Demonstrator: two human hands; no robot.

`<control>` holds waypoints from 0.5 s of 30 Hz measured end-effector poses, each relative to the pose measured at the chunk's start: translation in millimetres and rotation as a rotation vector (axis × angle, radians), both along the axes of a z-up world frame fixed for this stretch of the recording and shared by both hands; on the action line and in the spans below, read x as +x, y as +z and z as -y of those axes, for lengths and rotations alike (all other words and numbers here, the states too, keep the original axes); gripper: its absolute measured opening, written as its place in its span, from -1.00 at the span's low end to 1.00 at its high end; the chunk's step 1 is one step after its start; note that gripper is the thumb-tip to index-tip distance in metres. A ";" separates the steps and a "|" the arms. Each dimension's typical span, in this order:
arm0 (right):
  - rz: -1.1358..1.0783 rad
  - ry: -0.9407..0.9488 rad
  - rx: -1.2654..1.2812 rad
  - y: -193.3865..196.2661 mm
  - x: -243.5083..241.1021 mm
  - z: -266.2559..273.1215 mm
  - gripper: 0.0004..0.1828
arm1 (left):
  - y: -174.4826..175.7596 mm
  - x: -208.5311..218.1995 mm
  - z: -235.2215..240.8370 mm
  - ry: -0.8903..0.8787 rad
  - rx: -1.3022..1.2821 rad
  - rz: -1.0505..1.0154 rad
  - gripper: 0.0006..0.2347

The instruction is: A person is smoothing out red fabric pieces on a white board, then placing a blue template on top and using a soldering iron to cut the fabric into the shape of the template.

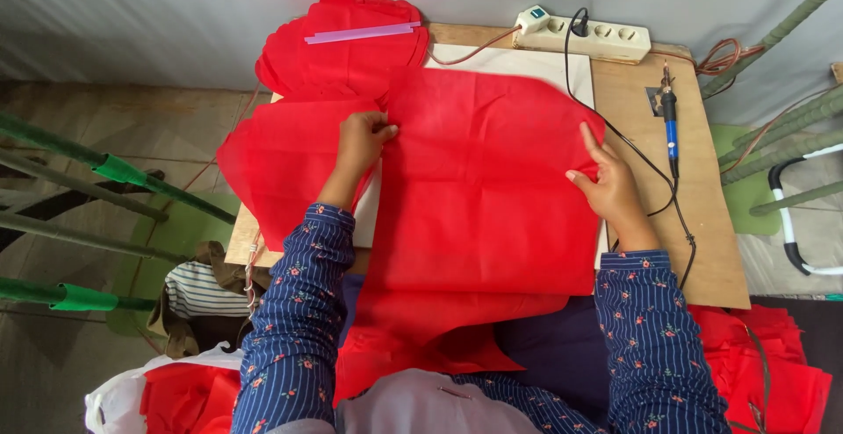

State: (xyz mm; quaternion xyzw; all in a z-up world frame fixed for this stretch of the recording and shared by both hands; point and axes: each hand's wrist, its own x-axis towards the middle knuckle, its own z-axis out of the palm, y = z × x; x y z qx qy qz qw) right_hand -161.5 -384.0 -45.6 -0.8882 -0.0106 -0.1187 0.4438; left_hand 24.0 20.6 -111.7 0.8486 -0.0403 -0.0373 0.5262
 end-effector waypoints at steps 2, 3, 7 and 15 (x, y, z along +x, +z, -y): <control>-0.020 -0.003 0.015 -11.1 2.5 7.5 -0.07 | -5.6 -0.2 1.6 0.008 -0.034 0.010 -0.88; -0.045 -0.009 0.030 -18.0 1.0 11.0 -0.05 | -10.1 -2.9 2.4 0.013 -0.068 0.015 -0.88; -0.139 -0.046 0.082 -0.6 -6.9 -0.1 -0.04 | -19.1 -0.8 1.4 0.017 0.105 0.084 -0.83; 0.276 -0.316 -0.303 44.8 -61.7 -14.0 -0.37 | 16.2 -55.2 31.0 0.031 0.637 0.304 -0.39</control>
